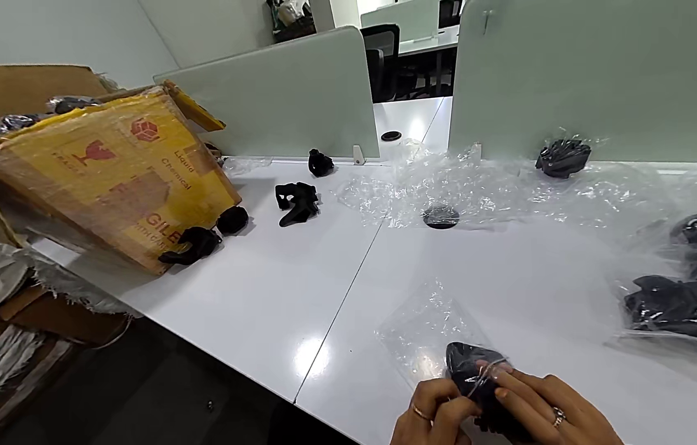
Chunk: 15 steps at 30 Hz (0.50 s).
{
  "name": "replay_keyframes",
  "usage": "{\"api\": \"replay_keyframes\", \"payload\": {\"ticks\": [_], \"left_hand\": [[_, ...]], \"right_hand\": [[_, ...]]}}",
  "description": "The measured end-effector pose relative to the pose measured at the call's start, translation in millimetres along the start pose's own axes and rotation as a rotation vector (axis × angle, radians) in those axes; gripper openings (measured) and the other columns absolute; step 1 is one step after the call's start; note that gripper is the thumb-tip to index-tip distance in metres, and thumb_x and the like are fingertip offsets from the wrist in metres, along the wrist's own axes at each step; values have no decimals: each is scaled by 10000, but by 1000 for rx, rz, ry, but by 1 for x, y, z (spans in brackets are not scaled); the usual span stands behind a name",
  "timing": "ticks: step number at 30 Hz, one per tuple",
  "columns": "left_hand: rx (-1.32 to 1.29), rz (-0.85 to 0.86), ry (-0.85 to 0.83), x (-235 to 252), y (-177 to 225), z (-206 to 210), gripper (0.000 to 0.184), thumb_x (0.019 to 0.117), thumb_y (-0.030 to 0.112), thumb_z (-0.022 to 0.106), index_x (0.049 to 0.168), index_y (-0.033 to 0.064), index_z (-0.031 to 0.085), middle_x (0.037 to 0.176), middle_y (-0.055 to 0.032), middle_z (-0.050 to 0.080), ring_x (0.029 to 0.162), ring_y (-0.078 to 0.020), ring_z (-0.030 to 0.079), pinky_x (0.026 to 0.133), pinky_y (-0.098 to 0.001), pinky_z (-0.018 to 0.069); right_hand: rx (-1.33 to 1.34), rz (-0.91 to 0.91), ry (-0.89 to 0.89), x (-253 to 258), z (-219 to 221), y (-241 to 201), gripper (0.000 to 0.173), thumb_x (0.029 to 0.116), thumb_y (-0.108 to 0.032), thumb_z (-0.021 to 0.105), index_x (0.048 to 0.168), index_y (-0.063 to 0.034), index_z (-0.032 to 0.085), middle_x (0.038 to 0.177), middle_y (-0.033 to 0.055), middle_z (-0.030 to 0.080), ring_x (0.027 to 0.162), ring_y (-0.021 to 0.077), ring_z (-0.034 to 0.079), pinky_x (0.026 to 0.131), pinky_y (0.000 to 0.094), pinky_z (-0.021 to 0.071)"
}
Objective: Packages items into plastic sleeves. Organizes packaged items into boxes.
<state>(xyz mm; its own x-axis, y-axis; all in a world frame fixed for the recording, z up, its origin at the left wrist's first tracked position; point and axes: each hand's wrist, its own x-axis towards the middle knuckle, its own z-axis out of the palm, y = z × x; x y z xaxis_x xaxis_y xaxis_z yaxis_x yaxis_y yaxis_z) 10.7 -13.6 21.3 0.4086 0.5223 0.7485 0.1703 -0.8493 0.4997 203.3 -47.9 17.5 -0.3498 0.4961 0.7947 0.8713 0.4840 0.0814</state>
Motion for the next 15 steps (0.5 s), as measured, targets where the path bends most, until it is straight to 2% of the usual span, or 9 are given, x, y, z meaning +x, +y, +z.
{"api": "replay_keyframes", "payload": {"ticks": [2, 5, 7, 8, 10, 11, 13, 15], "left_hand": [[-58, -18, -15, 0, 3, 1, 118, 911, -33, 608, 1011, 24, 580, 1049, -136, 567, 808, -83, 569, 698, -100, 479], [-89, 109, -65, -4, 6, 5, 83, 960, -9, 603, 1013, 47, 574, 1040, -118, 575, 925, -127, 602, 858, -134, 500], [-89, 170, -90, -7, 5, 7, 57, 978, -2, 588, 1019, 37, 582, 1016, -122, 576, 918, -158, 601, 885, -158, 501], [-71, 176, -91, -8, 5, 7, 63, 973, -5, 587, 1018, 38, 584, 1011, -121, 580, 907, -157, 601, 878, -156, 503], [-30, 164, -90, -7, 5, 6, 77, 962, -3, 592, 1021, 47, 594, 1009, -111, 589, 891, -152, 600, 855, -153, 505], [-5, 159, -90, -6, 4, 5, 77, 961, 5, 592, 1017, 57, 596, 1000, -101, 592, 878, -148, 599, 834, -156, 509], [53, 174, -79, -4, -2, 1, 65, 966, 20, 591, 978, 78, 617, 947, -77, 618, 821, -146, 595, 767, -171, 510], [92, 204, -89, -4, -9, -2, 78, 973, 33, 574, 962, 89, 627, 918, -61, 629, 783, -143, 582, 728, -178, 497]], "right_hand": [[10, 60, 18, 0, 1, -3, 76, 1039, -193, 508, 1084, -133, 514, 1036, 71, 721, 854, 190, 655, 751, 252, 498], [-51, 126, -48, 4, -2, -13, 161, 1033, -207, 461, 1045, -82, 563, 861, 104, 682, 743, 237, 634, 714, 293, 516], [-84, 139, -85, 7, -3, -18, 171, 1026, -185, 440, 1029, -75, 570, 815, 102, 654, 721, 246, 615, 684, 311, 500], [-66, 139, -101, 7, -2, -17, 166, 1023, -183, 444, 1045, -80, 572, 829, 101, 644, 749, 249, 616, 707, 309, 503], [94, 175, -147, 4, -1, -12, 236, 962, -260, 530, 1144, -114, 568, 936, 106, 622, 875, 254, 614, 821, 287, 509], [245, 229, -161, 1, 0, -8, 382, 877, -339, 624, 1201, -144, 568, 1005, 111, 601, 938, 246, 595, 856, 275, 490], [568, 342, -194, -6, 3, 2, 615, 748, -462, 764, 1277, -217, 567, 1149, 96, 540, 1023, 154, 543, 834, 213, 456], [802, 419, -264, -14, 3, 12, 756, 707, -510, 831, 1352, -240, 544, 1423, 127, 439, 1160, 71, 554, 846, 168, 532]]}}
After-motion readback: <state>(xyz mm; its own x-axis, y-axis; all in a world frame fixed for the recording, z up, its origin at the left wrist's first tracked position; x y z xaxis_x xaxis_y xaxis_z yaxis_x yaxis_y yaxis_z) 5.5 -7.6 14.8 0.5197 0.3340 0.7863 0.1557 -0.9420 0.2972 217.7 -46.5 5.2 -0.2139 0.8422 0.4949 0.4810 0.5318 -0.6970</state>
